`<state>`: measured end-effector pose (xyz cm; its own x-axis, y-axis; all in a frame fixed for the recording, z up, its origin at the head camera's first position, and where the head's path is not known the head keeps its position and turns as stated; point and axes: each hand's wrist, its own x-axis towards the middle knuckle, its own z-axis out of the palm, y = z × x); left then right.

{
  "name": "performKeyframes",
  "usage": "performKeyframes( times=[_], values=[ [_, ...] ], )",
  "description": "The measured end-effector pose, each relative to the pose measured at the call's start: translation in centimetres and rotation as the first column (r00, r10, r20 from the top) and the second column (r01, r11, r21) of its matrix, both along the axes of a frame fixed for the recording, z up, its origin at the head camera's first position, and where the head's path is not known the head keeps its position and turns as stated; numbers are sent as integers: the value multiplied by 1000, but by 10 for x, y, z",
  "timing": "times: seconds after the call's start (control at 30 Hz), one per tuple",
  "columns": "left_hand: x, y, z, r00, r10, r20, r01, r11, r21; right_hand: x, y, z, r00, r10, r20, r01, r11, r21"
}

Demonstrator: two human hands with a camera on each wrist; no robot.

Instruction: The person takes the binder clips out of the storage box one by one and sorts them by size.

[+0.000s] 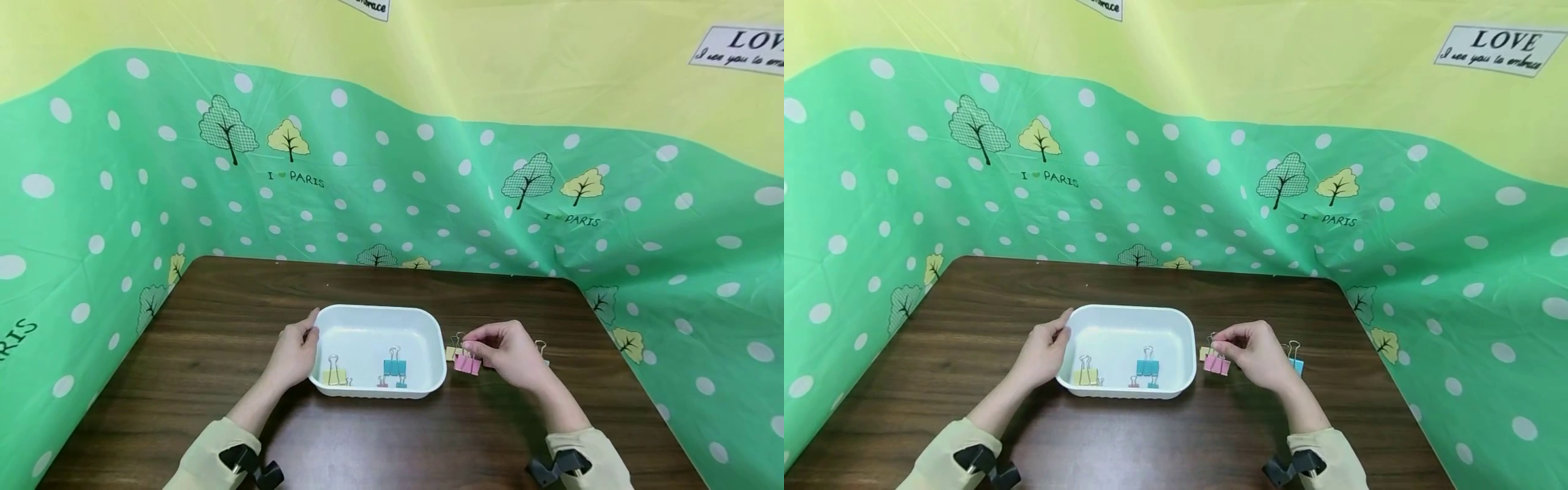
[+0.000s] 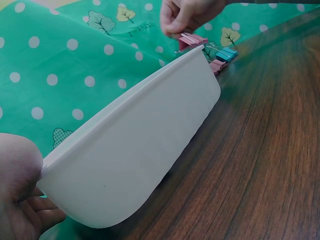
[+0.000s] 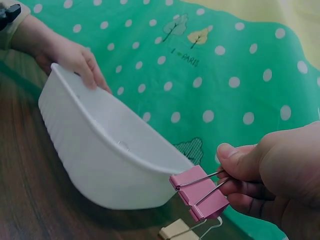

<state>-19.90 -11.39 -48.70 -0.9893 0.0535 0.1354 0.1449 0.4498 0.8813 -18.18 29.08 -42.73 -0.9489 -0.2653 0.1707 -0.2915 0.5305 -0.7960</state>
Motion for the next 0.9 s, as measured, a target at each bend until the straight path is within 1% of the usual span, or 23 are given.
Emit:
performKeyframes(
  times=[0.27,0.4,0.6,0.9],
  values=[
    [0,0,0,1000,0,12,0,1000,-1,-2,6,-22,999,47,-20,-46,999,29],
    [0,0,1,1000,4,14,-4,1000,-4,-3,7,-30,998,62,-20,-61,996,60],
    [-1,0,0,1000,10,13,-10,1000,-6,-5,6,-36,998,62,20,-63,993,103],
    [-1,0,2,1000,2,20,-2,1000,0,-8,6,-41,996,78,43,-82,991,107]
  ],
)
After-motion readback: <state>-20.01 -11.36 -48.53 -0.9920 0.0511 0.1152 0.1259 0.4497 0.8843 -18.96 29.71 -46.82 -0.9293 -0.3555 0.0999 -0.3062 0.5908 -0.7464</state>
